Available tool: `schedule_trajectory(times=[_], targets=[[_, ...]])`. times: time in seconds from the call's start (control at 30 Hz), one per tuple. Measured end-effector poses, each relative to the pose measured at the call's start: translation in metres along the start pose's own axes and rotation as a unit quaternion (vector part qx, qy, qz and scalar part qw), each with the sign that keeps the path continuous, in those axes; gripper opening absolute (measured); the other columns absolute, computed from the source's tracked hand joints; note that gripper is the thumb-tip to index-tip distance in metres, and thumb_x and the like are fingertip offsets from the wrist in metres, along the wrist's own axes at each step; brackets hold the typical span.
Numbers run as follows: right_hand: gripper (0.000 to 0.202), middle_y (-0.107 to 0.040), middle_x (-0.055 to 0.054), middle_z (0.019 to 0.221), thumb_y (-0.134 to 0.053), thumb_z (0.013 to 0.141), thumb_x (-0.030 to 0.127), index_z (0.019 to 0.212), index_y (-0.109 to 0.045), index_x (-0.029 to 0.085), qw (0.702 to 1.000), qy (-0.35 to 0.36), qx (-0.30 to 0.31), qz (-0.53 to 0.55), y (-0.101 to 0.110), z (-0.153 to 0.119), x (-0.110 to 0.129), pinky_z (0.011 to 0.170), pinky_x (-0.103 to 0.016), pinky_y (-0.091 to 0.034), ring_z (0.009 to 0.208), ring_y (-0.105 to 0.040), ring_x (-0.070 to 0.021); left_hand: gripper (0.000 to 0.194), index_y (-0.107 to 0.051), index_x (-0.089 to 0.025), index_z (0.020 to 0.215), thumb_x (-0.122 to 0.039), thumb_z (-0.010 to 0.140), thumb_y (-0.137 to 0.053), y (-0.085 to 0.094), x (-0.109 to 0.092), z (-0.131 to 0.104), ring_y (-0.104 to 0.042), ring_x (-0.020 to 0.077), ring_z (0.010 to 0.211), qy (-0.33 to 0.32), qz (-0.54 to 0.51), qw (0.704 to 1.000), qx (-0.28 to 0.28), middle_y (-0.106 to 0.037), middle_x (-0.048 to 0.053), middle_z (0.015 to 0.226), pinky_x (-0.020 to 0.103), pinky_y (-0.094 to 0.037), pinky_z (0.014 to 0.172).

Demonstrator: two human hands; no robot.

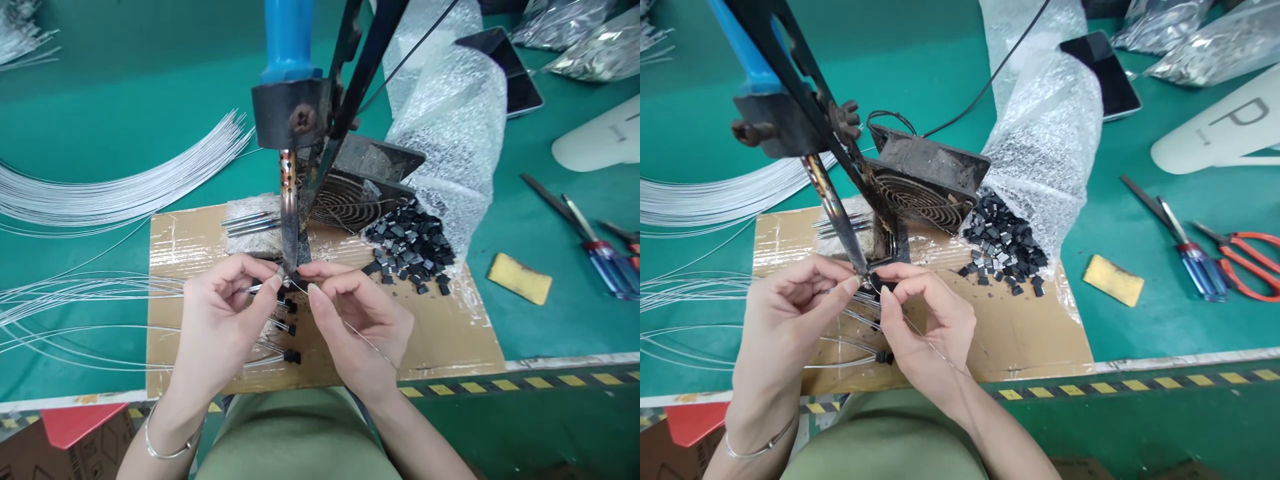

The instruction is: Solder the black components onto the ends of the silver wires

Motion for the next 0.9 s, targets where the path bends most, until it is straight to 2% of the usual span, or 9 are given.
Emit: schedule_trajectory(times=[0.23, 0.47, 0.63, 0.73, 0.8, 0.83, 0.9], targets=[[0.021, -0.081, -0.004, 0.103, -0.07, 0.092, 0.008, 0.078, -0.065, 0.024, 1.0, -0.003, 0.0, 0.009, -0.002, 0.001, 0.0, 0.095, -0.035, -0.06, 0.1, -0.077, -0.019, 0.015, -0.074, -0.021, 0.073, -0.01, 0.083, -0.075, 0.0, -0.001, 0.001, -0.054, 0.0054, 0.055, 0.0, -0.001, 1.0, -0.001, -0.069, -0.004, 0.071, 0.015, -0.038, 0.048], [0.021, -0.081, -0.004, 0.104, -0.071, 0.092, 0.007, 0.078, -0.066, 0.023, 1.0, 0.001, 0.001, 0.011, 0.0, 0.002, 0.001, 0.096, -0.037, -0.06, 0.1, -0.077, -0.0198, 0.014, -0.075, -0.021, 0.074, -0.009, 0.082, -0.076, 0.0, 0.0, 0.001, -0.058, 0.0066, 0.059, 0.0, -0.002, 1.0, -0.004, -0.071, -0.002, 0.073, 0.015, -0.043, 0.051], [0.022, -0.082, -0.003, 0.105, -0.07, 0.091, 0.006, 0.078, -0.066, 0.023, 1.0, -0.003, 0.001, 0.019, -0.002, -0.002, 0.001, 0.096, -0.034, -0.059, 0.101, -0.077, -0.0183, 0.012, -0.074, -0.02, 0.074, -0.011, 0.082, -0.076, 0.0, 0.0, 0.002, -0.056, 0.0075, 0.057, 0.001, 0.004, 1.0, -0.003, -0.071, -0.002, 0.073, 0.018, -0.04, 0.05], [0.021, -0.082, -0.003, 0.104, -0.071, 0.093, 0.009, 0.079, -0.068, 0.024, 1.0, -0.014, 0.007, 0.014, -0.002, 0.004, 0.002, 0.094, -0.034, -0.06, 0.099, -0.078, -0.0184, 0.011, -0.073, -0.02, 0.074, -0.014, 0.083, -0.075, -0.001, 0.005, 0.001, -0.056, 0.0094, 0.058, 0.004, 0.016, 1.0, 0.009, -0.07, -0.001, 0.072, 0.02, -0.039, 0.05], [0.019, -0.083, -0.002, 0.102, -0.071, 0.094, 0.012, 0.08, -0.07, 0.024, 1.0, -0.016, 0.008, 0.004, 0.01, 0.013, 0.002, 0.091, -0.035, -0.061, 0.097, -0.078, -0.0191, 0.01, -0.073, -0.021, 0.077, -0.018, 0.086, -0.074, -0.001, 0.012, -0.002, -0.058, 0.0114, 0.061, 0.006, 0.041, 0.999, 0.021, -0.072, 0.0, 0.076, 0.023, -0.041, 0.052], [0.018, -0.083, -0.002, 0.1, -0.072, 0.095, 0.013, 0.081, -0.071, 0.024, 1.0, -0.01, -0.004, -0.004, 0.025, 0.017, 0.002, 0.09, -0.035, -0.062, 0.096, -0.078, -0.0198, 0.009, -0.073, -0.022, 0.079, -0.02, 0.088, -0.074, -0.001, 0.015, -0.004, -0.059, 0.012, 0.061, 0.003, 0.061, 0.998, 0.027, -0.074, 0.0, 0.08, 0.024, -0.04, 0.052], [0.012, -0.082, -0.005, 0.103, -0.076, 0.094, 0.016, 0.085, -0.074, 0.023, 0.996, 0.009, -0.054, -0.064, 0.07, 0.013, 0.004, 0.09, -0.037, -0.062, 0.097, -0.078, -0.0215, 0.008, -0.074, -0.023, 0.085, -0.023, 0.093, -0.07, -0.001, 0.019, -0.01, -0.059, 0.0127, 0.061, -0.013, 0.108, 0.993, 0.044, -0.077, 0.001, 0.087, 0.027, -0.038, 0.051]])
Point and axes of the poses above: each hand's wrist, its own z-axis towards the middle knuckle, its own y-axis out of the back of the hand, x = y × z, the point moved 7 cm from there along z, towards the middle knuckle
